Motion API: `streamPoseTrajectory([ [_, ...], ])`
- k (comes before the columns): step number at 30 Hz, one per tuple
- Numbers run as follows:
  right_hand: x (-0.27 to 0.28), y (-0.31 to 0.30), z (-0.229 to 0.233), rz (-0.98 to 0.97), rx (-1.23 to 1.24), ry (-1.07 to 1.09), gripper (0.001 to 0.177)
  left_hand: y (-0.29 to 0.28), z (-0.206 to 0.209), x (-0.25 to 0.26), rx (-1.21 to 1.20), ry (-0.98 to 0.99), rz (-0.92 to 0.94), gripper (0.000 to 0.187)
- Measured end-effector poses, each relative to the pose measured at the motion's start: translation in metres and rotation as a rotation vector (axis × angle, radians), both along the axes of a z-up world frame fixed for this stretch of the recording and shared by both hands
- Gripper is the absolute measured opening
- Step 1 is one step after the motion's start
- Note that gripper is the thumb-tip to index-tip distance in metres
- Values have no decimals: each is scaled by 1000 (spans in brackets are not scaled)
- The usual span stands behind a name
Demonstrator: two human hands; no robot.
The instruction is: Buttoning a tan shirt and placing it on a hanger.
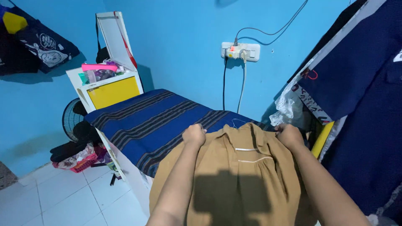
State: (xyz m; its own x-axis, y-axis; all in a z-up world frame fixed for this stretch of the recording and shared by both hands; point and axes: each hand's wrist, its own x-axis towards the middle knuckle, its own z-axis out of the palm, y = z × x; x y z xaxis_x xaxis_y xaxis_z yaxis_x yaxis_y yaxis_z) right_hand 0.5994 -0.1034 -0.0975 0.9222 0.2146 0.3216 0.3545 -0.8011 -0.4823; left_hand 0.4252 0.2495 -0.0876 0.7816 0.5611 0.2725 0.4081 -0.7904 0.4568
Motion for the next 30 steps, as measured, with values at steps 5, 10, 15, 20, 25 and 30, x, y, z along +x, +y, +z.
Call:
streamPoseTrajectory([
  [5, -46, -2, 36, -32, -39, 6, 32, -9, 19, -26, 37, -61, -5, 24],
  [10, -66, -3, 52, 37, 31, -74, 32, -30, 39, -50, 95, -155, -2, 21],
  [15, -133, -3, 69, 171, 76, -90, 20, -76, 41, -86, -61, -262, -71, 16],
  [20, -152, -18, -7, 291, 345, 108, 15, -156, 27, -135, -205, -155, -257, 17],
  [25, -217, -39, -44, 237, 418, -53, 12, -236, 3, -175, -327, -178, -433, 17],
  [30, -273, -52, -35, -22, 268, -300, 34, -274, 8, -218, -195, -196, -384, 24],
])
